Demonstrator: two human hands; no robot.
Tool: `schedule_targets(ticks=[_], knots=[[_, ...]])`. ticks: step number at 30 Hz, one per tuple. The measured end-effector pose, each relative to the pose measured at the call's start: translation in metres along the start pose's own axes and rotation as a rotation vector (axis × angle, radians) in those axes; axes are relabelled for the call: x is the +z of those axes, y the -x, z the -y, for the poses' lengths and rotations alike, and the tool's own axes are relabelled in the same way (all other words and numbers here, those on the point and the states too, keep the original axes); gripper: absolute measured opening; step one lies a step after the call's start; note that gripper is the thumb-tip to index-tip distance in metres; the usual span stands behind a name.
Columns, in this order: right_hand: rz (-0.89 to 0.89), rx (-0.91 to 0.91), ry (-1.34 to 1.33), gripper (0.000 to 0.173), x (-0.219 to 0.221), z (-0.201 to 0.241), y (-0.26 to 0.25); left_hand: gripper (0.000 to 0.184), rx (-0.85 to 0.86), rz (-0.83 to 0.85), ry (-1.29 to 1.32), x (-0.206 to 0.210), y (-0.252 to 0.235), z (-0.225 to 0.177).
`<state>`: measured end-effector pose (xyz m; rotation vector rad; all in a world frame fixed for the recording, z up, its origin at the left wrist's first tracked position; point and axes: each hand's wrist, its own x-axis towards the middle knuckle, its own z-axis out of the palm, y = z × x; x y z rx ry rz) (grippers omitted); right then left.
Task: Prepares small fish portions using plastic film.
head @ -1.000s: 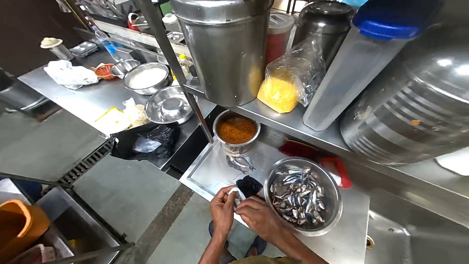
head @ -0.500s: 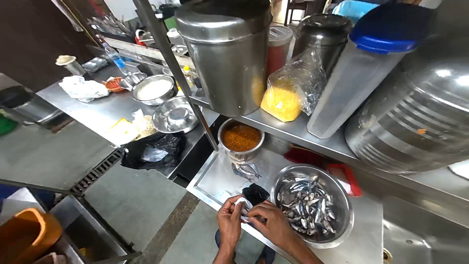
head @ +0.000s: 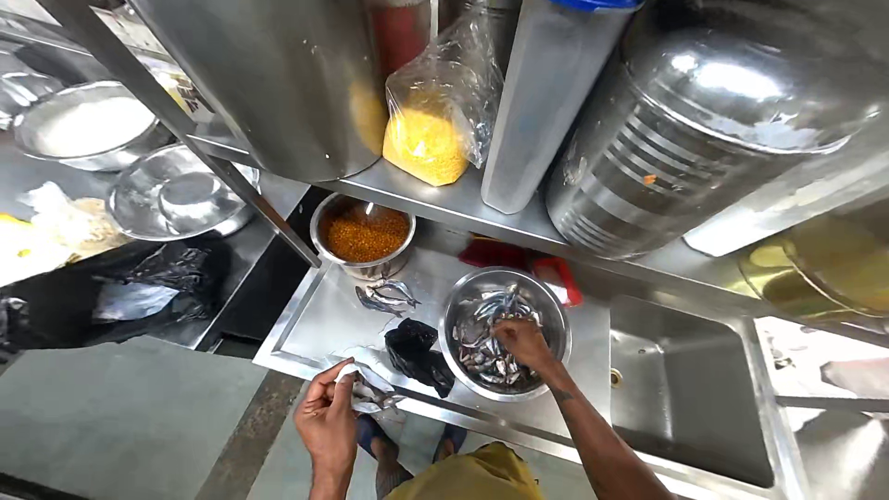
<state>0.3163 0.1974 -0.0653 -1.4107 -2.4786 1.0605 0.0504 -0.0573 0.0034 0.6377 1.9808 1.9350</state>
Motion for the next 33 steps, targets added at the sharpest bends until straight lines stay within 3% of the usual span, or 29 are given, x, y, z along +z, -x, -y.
schedule_targets(ticks=[2,6,12,19,22,27,31,33], knots=[[0.082,-0.059,0.185,0.018,0.017,0.007,-0.004,0.017,-0.005,-0.003,-0.014,0.0,0.001,0.0],[0.206,-0.188,0.479,0.026,0.061,0.01,-0.026,0.017,0.0,0.018,-0.019,0.005,0.001,-0.003],[0.304,-0.191,0.592,0.024,0.072,0.016,-0.04,0.016,-0.002,0.002,-0.009,0.009,0.005,-0.005],[-0.147,0.033,-0.178,0.033,0.014,0.01,-0.018,0.016,-0.052,0.006,-0.001,0.012,0.009,-0.004],[-0.253,0.039,-0.482,0.025,-0.008,0.036,0.01,0.017,-0.1,0.015,0.016,0.013,0.007,-0.004],[-0.13,-0.177,-0.907,0.021,-0.03,0.108,0.053,0.015,-0.191,0.027,-0.011,0.016,0.003,-0.006],[-0.008,-0.369,-1.046,0.021,-0.019,0.163,0.066,0.014,-0.204,0.024,-0.015,0.021,0.001,-0.008],[0.014,-0.425,-0.993,0.02,0.002,0.179,0.062,0.014,-0.208,0.021,-0.003,0.023,0.0,-0.009]])
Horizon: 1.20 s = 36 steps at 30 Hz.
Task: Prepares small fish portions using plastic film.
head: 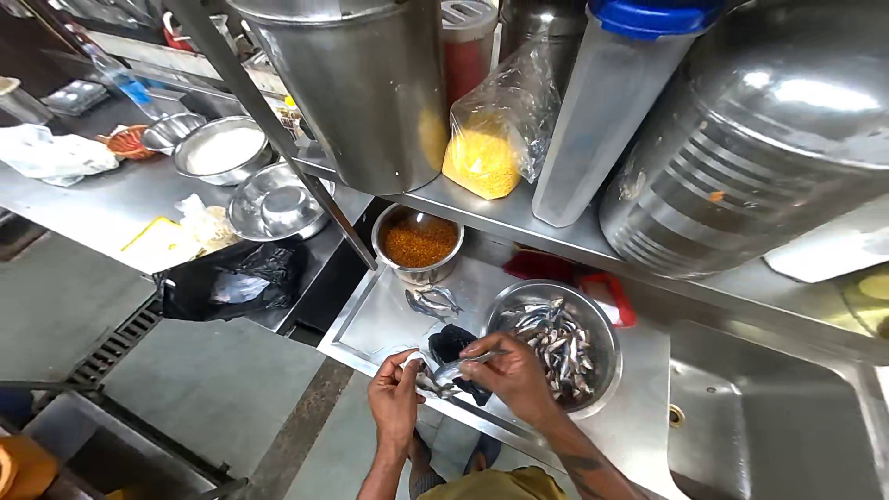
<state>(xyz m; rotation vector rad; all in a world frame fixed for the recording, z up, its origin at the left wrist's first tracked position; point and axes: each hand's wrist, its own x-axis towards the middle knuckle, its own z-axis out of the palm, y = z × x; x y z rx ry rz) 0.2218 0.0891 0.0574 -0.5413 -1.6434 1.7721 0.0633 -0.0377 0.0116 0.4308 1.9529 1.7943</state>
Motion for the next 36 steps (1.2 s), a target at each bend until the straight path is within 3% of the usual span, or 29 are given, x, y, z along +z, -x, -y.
schedule_targets(ticks=[4,6,10,15,18,21,24,26,29,32,36], knots=[[0.064,-0.156,0.722,0.012,0.019,-0.048,-0.004,0.013,-0.003,-0.005,0.018,0.003,0.0,-0.002],[0.142,-0.15,0.892,0.014,0.02,-0.054,0.001,0.014,0.008,0.001,0.02,0.003,-0.001,-0.001],[0.211,-0.012,0.829,0.017,0.03,-0.051,0.011,0.015,0.044,0.022,0.03,-0.001,0.002,0.009],[0.197,-0.021,0.997,0.02,0.05,-0.05,-0.001,0.015,0.069,0.064,0.04,0.005,0.007,0.015],[0.263,0.031,0.94,0.025,0.045,-0.05,-0.002,0.017,0.103,0.055,0.035,0.006,0.006,0.017],[0.173,-0.026,0.727,0.024,0.018,-0.052,0.007,0.017,0.109,0.047,0.029,0.002,0.005,0.016],[0.031,0.094,0.677,0.018,-0.036,-0.058,0.001,0.017,0.111,0.04,0.034,-0.002,0.005,0.015],[0.015,0.283,0.813,0.018,-0.079,-0.076,-0.01,0.017,0.114,0.029,0.023,-0.004,0.005,0.014],[0.173,0.531,1.102,0.024,-0.123,-0.115,-0.024,0.018,0.114,0.023,0.022,-0.007,0.006,0.013],[0.227,0.582,1.074,0.027,-0.133,-0.148,-0.029,0.018,0.127,0.006,0.001,-0.009,0.005,0.013],[0.055,0.644,0.903,0.032,-0.123,-0.183,-0.041,0.017,0.136,-0.005,0.007,-0.014,0.008,0.012]])
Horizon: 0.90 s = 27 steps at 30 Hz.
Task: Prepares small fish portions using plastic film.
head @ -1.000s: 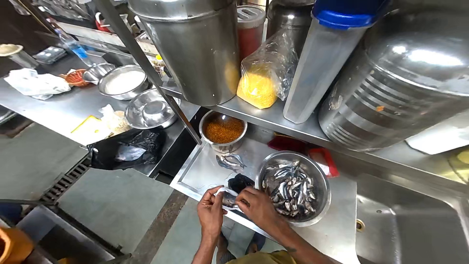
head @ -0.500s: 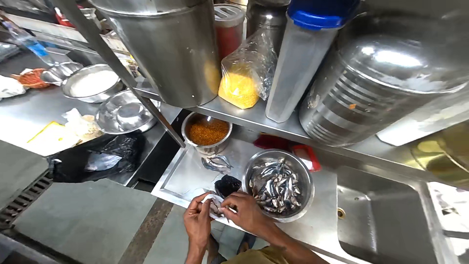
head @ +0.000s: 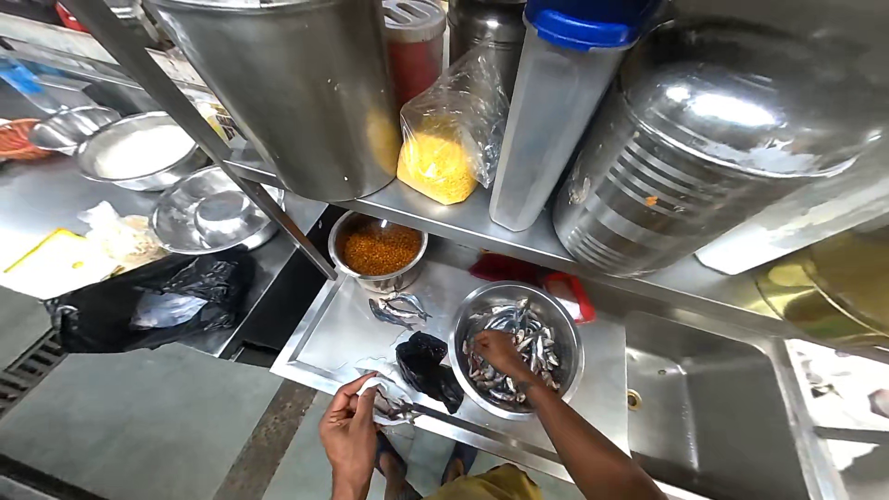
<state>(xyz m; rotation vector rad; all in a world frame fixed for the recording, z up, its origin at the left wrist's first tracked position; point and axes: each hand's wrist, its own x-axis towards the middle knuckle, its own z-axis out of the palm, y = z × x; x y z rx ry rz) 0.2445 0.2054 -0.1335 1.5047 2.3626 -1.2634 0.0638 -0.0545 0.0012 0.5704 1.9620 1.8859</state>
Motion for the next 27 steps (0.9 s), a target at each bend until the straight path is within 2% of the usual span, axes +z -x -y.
schedule_targets(ticks=[4,7,10,15,17,21,24,27], knots=[[-0.16,0.189,-0.367,0.035,0.025,0.002,-0.029,0.018,0.045,0.005,0.006,-0.003,0.003,0.002],[-0.185,0.317,-0.735,0.037,0.027,0.018,-0.03,0.018,0.062,0.003,0.002,-0.007,0.007,0.003],[-0.169,0.336,-0.797,0.032,0.026,0.027,-0.033,0.019,0.048,-0.016,-0.005,-0.009,0.008,0.005],[-0.225,0.173,-0.744,0.034,0.014,0.026,-0.013,0.018,0.026,-0.024,-0.024,-0.014,0.007,0.003],[-0.27,0.091,-0.761,0.035,-0.005,0.033,0.013,0.019,0.017,-0.024,-0.027,-0.014,0.004,0.002],[-0.323,-0.052,-0.848,0.025,-0.034,0.048,0.072,0.017,-0.025,-0.031,-0.009,-0.013,-0.001,0.0],[-0.273,-0.183,-0.989,0.023,-0.048,0.068,0.099,0.016,-0.053,-0.036,0.007,-0.009,-0.006,-0.002],[-0.146,-0.405,-1.072,0.025,-0.053,0.103,0.129,0.014,-0.089,-0.026,0.0,-0.006,-0.011,-0.003]])
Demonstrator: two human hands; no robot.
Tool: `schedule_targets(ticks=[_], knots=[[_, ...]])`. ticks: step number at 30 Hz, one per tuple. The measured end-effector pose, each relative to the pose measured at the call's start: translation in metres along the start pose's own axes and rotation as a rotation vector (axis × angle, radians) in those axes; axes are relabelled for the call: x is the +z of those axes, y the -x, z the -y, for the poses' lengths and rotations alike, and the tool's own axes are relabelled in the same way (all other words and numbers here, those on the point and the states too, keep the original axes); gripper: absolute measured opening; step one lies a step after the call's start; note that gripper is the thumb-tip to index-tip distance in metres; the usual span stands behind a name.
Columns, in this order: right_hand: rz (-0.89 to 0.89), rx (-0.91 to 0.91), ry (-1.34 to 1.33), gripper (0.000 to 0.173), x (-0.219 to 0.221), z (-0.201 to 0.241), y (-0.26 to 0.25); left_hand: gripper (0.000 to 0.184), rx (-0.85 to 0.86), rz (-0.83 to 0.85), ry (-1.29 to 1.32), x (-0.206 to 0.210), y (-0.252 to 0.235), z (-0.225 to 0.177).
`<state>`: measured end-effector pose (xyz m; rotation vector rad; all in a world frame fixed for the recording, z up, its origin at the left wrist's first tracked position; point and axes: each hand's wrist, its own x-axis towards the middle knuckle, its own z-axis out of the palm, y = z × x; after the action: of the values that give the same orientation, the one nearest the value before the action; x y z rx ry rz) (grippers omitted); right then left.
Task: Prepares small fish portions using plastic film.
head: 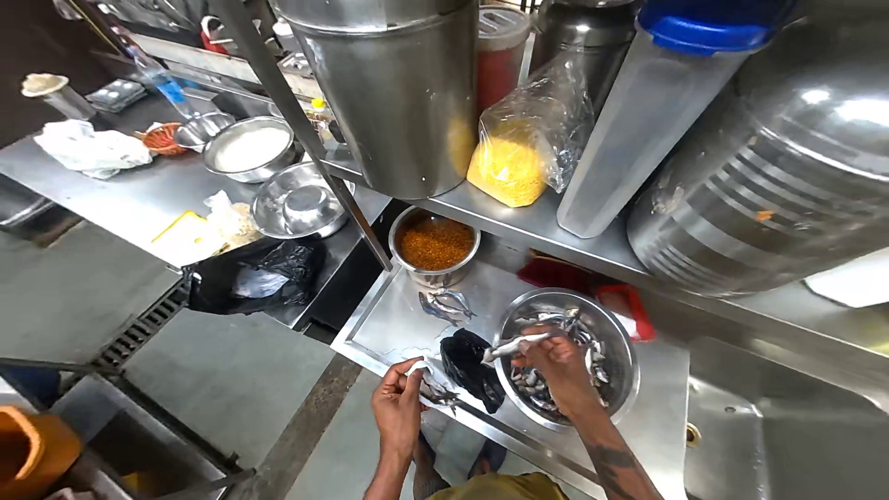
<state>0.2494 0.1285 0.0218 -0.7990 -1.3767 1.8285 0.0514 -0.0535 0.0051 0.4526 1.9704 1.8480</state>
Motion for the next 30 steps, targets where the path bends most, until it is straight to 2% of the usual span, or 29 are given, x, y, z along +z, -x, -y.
schedule_targets(ticks=[3,5,9,13,18,20,23,25,27,30], knots=[[0.158,-0.136,-0.028,0.022,0.037,0.009,0.011,0.013,-0.027,0.001,-0.007,0.004,-0.004,-0.004],[0.243,-0.226,0.083,0.021,0.056,-0.004,0.013,0.013,-0.034,0.002,0.001,0.006,-0.005,-0.007],[0.416,-0.494,0.723,0.014,0.068,-0.048,0.007,0.013,-0.046,0.006,0.026,0.01,-0.004,-0.009],[0.431,-0.541,0.929,0.018,0.079,-0.051,0.015,0.014,-0.023,0.032,0.039,0.008,-0.002,-0.005],[0.337,-0.608,1.071,0.015,0.101,-0.064,0.017,0.015,0.036,0.068,-0.002,0.014,0.002,0.005],[0.387,-0.527,1.074,0.017,0.105,-0.061,0.017,0.017,0.073,0.082,-0.028,0.015,0.003,0.008],[0.494,-0.364,0.861,0.025,0.087,-0.044,0.016,0.017,0.058,0.077,-0.037,0.013,0.004,0.007],[0.425,-0.298,0.717,0.023,0.063,-0.032,0.01,0.018,0.042,0.067,-0.022,0.01,0.003,0.008],[0.278,-0.21,0.71,0.022,0.03,-0.029,-0.007,0.018,0.054,0.054,-0.009,0.01,0.002,0.008],[0.125,-0.006,0.961,0.022,-0.034,-0.05,-0.048,0.017,0.078,0.042,-0.006,0.009,0.003,0.008]])
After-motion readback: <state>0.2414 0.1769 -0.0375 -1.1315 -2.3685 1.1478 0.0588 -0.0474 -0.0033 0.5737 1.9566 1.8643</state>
